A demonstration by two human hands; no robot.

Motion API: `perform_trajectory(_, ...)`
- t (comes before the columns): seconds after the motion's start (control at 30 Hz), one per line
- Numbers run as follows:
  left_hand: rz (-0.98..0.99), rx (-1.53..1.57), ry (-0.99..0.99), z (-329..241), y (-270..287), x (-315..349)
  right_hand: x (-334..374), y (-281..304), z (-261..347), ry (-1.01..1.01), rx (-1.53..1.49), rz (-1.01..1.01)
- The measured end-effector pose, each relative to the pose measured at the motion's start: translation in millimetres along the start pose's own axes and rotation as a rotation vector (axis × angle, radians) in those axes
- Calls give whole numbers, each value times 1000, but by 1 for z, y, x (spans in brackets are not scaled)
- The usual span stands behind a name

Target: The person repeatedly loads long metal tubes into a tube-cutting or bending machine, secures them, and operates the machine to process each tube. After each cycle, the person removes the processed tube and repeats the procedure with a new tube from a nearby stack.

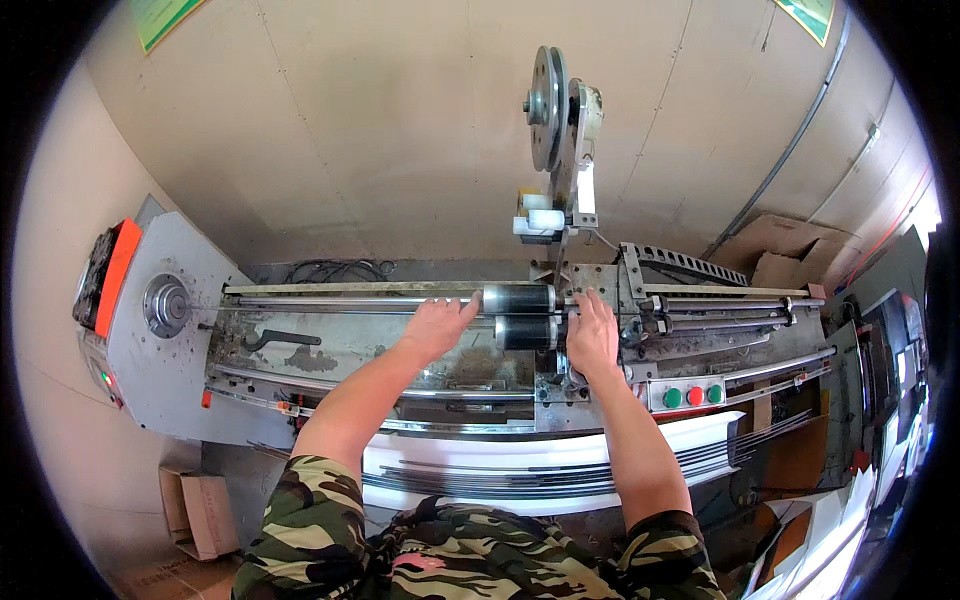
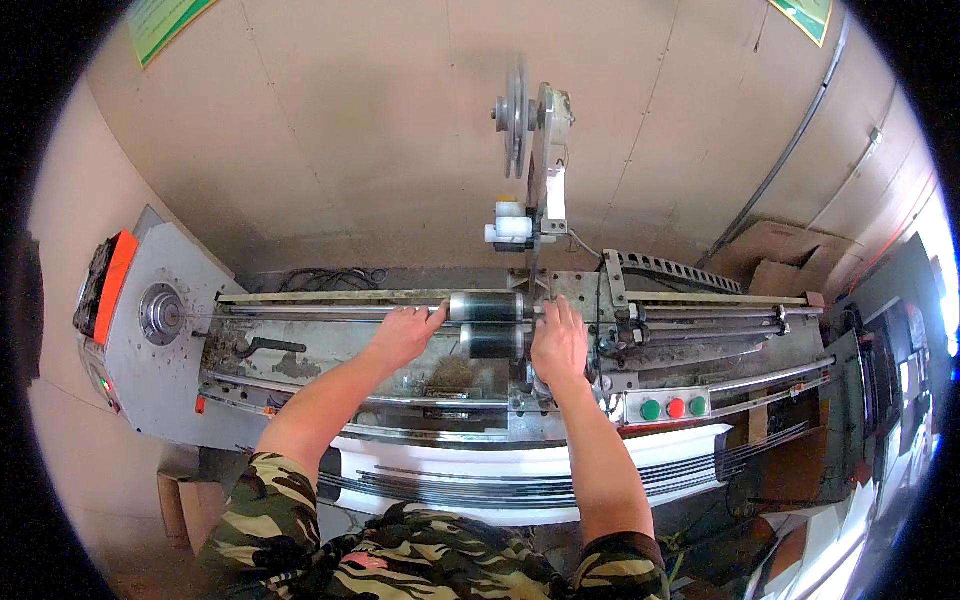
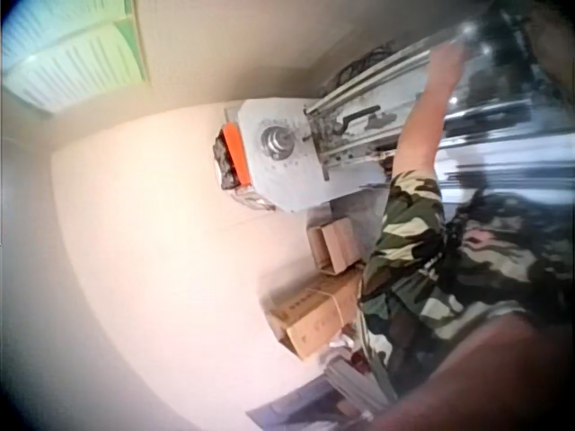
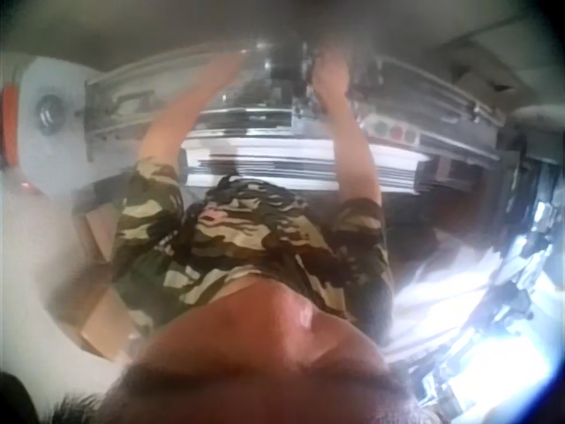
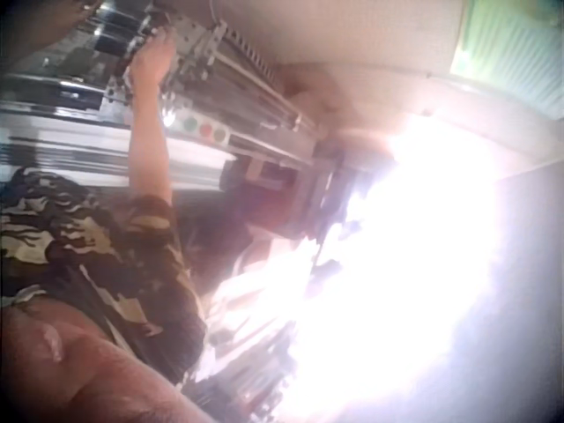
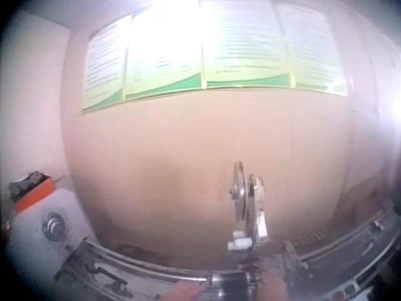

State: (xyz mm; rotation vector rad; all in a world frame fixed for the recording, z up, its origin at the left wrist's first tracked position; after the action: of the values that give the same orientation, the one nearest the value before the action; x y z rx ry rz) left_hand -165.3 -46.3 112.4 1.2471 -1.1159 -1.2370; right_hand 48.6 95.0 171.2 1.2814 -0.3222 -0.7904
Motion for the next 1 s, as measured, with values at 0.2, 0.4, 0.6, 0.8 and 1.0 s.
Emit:
perform_trajectory(0.2, -18, 0, -28, 0, -1, -3, 1, 1, -3, 25, 10, -33)
perform_trajectory(0.4, -18, 5, -25, -2, -2, -4, -1, 0, -6, 1, 22, -18)
perform_trajectory(0.6, -35, 16, -35, -2, -2, -4, 1, 4, -3, 21, 7, -39)
perform_trajectory(0.8, -10, 10, -26, -3, -2, -5, 1, 4, -3, -2, 21, -35)
perform_trajectory(1.0, -10, 10, -30, -5, 5, -4, 0, 2, -6, -12, 37, -29)
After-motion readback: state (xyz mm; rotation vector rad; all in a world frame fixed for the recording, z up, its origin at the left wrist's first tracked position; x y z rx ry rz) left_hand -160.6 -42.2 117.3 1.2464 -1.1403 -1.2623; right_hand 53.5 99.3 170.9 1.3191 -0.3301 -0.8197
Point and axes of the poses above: each hand's wrist, its own x-axis away from the middle knuckle, its own y-axis out of the back of the hand, z = x × y, the point moved 6 cm from there along -x, towards the middle knuckle, and after that the axes turned 13 degrees about z, right-handed, at the moved point
